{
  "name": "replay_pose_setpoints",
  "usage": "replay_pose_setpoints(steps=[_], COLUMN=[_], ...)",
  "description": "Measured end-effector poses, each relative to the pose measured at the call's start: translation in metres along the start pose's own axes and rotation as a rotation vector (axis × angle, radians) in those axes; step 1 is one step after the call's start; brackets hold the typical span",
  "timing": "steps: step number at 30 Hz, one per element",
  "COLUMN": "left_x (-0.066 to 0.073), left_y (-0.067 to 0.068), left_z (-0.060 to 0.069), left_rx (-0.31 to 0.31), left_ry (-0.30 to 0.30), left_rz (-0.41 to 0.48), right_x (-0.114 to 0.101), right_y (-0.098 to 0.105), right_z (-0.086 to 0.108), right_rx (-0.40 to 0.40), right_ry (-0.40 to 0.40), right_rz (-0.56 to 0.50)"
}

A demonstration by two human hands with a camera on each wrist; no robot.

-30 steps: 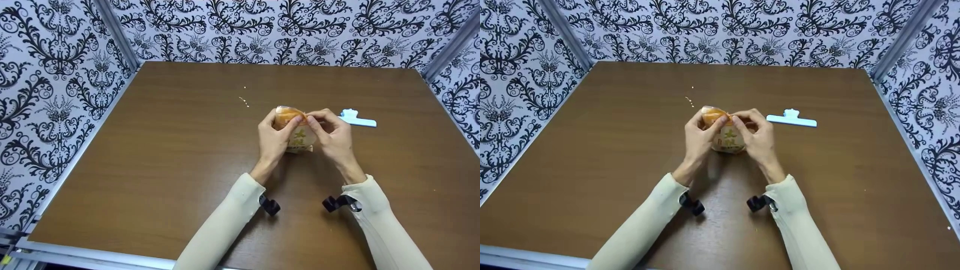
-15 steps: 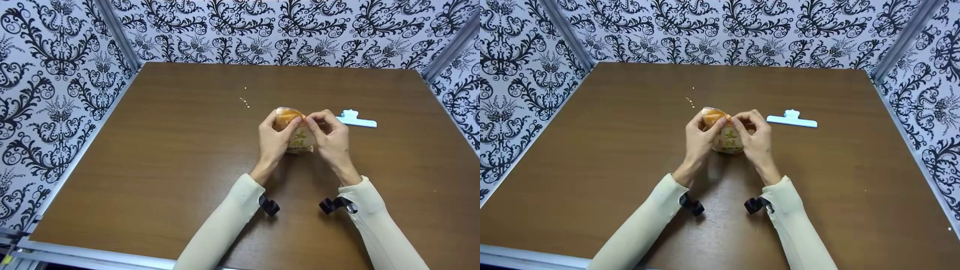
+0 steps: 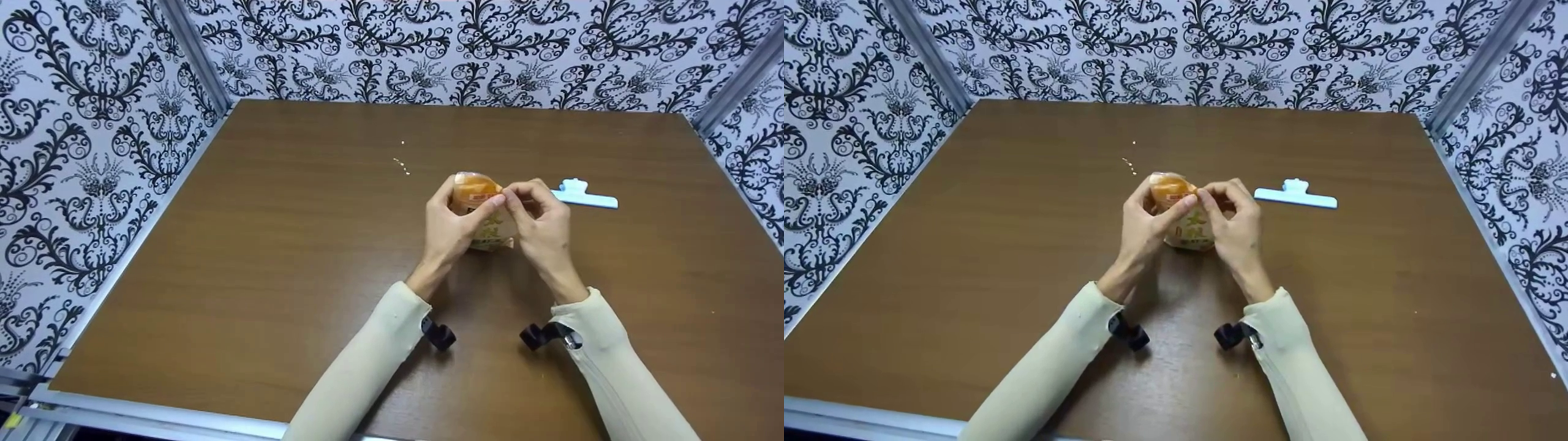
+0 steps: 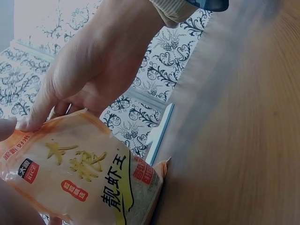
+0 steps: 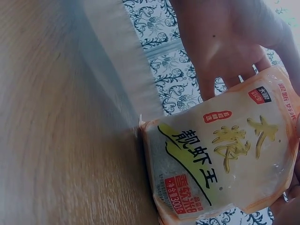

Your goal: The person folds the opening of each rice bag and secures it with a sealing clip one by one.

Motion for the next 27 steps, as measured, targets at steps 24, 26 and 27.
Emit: replay_pose_setpoints(steps=[24, 26, 27], left_x=[-0.0007, -0.0011, -0.0014], left_y=[-0.0012, -0.0010, -0.0009], left_z=[-0.0006, -0.0005, -0.0006], left_rx=[0.083, 0.093, 0.099], left_ry=[0.072, 0.077, 0.080], left_rz=[-0.021, -0.029, -0.033], right_x=[-0.0008, -0.0012, -0.0013], right_y=[-0.0006, -0.0004, -0.0003], right_z=[0.0013, 0.0017, 0.0019], right_rx=[0.018, 0.015, 0.014], right_ry=[-0.023, -0.023, -0.024], right_rz=[-0.015, -0.005, -0.001])
Point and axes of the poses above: each hand's wrist, its own z-axis away from the middle knuckle, its own y-axis out of the back of the hand, x = y × z, the point moved 2 cm from there along -z, towards the middle knuckle, and after that the axes turned 12 degrees about y, right-handed, at the moved point
